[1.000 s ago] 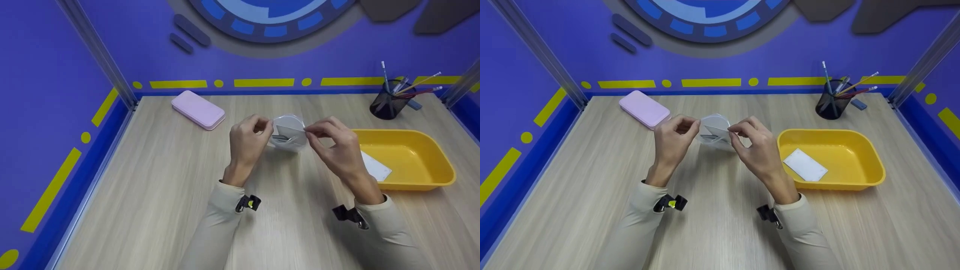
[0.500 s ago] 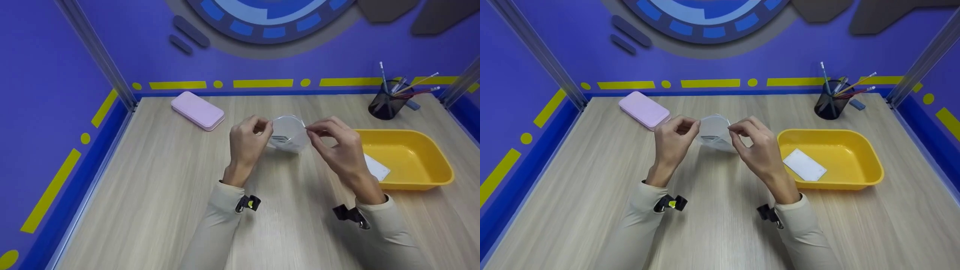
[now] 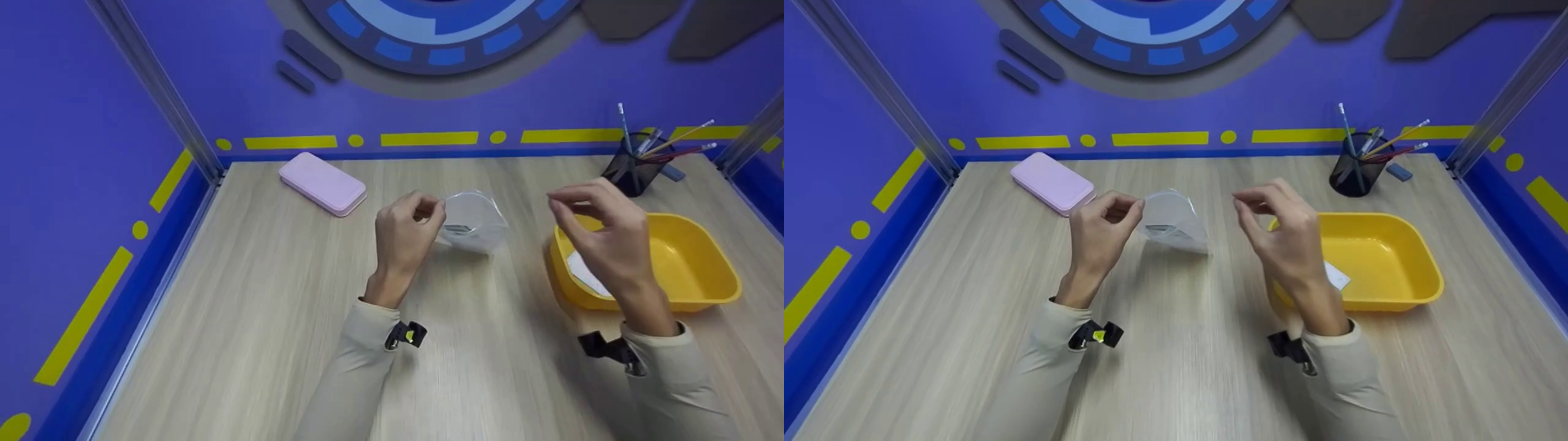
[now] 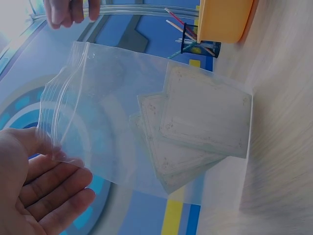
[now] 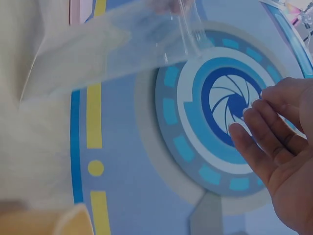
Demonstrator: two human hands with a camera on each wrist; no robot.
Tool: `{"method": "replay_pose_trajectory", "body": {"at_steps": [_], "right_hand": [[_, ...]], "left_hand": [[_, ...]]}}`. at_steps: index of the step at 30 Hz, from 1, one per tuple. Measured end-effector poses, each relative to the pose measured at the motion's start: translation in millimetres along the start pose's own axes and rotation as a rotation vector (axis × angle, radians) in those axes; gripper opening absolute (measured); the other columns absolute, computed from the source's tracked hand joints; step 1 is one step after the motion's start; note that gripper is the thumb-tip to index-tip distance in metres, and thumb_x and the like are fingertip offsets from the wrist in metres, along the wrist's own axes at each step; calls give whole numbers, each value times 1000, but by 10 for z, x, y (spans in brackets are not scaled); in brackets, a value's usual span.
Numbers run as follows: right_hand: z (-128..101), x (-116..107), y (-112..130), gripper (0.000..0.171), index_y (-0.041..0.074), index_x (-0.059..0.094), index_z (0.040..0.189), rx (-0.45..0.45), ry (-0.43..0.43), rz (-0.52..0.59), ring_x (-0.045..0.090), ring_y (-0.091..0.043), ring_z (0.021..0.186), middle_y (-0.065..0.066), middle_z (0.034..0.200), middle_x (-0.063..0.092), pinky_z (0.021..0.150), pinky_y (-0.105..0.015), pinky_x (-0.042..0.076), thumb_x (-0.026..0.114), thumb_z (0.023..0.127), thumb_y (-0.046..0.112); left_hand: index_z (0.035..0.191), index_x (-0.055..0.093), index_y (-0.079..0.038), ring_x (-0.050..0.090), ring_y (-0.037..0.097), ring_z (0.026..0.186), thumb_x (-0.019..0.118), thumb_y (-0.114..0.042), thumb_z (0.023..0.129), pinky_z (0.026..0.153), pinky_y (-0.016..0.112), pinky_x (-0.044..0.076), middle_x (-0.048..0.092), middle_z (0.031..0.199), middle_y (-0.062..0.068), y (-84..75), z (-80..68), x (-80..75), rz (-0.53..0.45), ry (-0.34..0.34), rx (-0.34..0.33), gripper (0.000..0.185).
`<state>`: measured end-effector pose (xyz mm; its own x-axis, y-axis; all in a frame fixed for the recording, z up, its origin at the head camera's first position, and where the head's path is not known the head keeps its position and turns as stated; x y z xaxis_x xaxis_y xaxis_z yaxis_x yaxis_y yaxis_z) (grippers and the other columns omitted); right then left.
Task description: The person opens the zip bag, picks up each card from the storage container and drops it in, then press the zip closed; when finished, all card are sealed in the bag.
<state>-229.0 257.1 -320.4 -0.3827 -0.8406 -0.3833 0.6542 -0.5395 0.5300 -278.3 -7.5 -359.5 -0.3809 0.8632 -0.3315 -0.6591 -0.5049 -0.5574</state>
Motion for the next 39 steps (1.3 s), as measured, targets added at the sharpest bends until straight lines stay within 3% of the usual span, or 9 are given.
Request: {"method": "replay_pose_trajectory", "body": {"at_steps": [10, 15, 17, 23, 26, 28, 31, 37, 39], "right_hand": [[-48, -292, -476, 19, -3, 74, 115, 135, 141, -178, 62, 3, 99, -9, 108, 71, 86, -8, 49, 74, 96, -4], [-106, -356, -789, 18, 0, 73, 117, 272, 251, -229, 58, 6, 96, -12, 110, 70, 84, -3, 45, 74, 99, 4], [-147, -374, -917, 20, 1, 72, 119, 336, 314, -245, 59, 1, 98, -14, 114, 70, 83, -1, 43, 73, 101, 8], [-297, -388, -1272, 32, -4, 67, 127, 486, 520, -285, 63, -35, 108, -24, 121, 68, 78, 1, 39, 69, 105, 19], [-356, -356, -1429, 35, -6, 67, 128, 533, 590, -330, 64, -41, 109, -27, 120, 69, 82, -10, 47, 72, 104, 19], [-404, -337, -1521, 37, -8, 67, 129, 558, 629, -352, 63, -42, 109, -29, 121, 69, 89, -26, 54, 73, 103, 18], [-476, -317, -1625, 40, -10, 66, 130, 595, 677, -362, 61, -42, 107, -30, 121, 67, 92, -44, 55, 74, 102, 17], [-595, -306, -1746, 41, -11, 66, 126, 649, 728, -347, 58, -36, 97, -27, 116, 66, 77, -20, 50, 78, 99, 17], [-623, -300, -1770, 43, -11, 66, 124, 663, 737, -341, 58, -35, 95, -26, 114, 67, 74, -17, 49, 80, 97, 19]], "left_hand": [[86, 76, -2, 70, 16, 69, 78, -4, 91, 68, 24, 57, 75, 80, 6, 6, -8, 12, -7, 6, -4, 6], [86, 76, -2, 70, 16, 69, 78, -3, 91, 68, 24, 57, 75, 81, 6, 16, -7, 18, -11, 10, -8, 6], [86, 76, -2, 70, 17, 69, 78, -3, 91, 68, 24, 57, 75, 81, 6, 19, -11, 23, -12, 13, -11, 6], [86, 76, -1, 70, 16, 69, 78, -2, 91, 67, 24, 57, 75, 80, 7, 27, -17, 33, -22, 13, -13, 6], [85, 76, -1, 70, 17, 68, 78, -2, 90, 66, 25, 58, 75, 79, 7, 23, -11, 32, -20, 6, -3, 6], [84, 76, -2, 71, 17, 67, 78, -2, 90, 66, 26, 58, 75, 79, 6, 19, -5, 27, -17, -1, 4, 7], [84, 75, -1, 71, 17, 67, 79, -3, 90, 65, 27, 59, 75, 79, 7, 11, 0, 20, -14, -4, 9, 7], [85, 76, -1, 70, 17, 68, 79, -3, 91, 66, 26, 58, 75, 80, 7, 12, -2, 17, -16, 2, 4, 7], [85, 76, -2, 70, 16, 68, 79, -3, 91, 66, 26, 58, 75, 80, 7, 11, -4, 18, -16, 4, 3, 7]]}}
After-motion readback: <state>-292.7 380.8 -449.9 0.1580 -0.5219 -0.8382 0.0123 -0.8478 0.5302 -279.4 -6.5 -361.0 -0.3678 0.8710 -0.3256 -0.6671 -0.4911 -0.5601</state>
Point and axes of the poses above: each hand's wrist, its own z-axis towards the middle knuckle, its own x-axis out of the palm, y = z × x, the point moved 6 cm from there along z, towards the middle knuckle
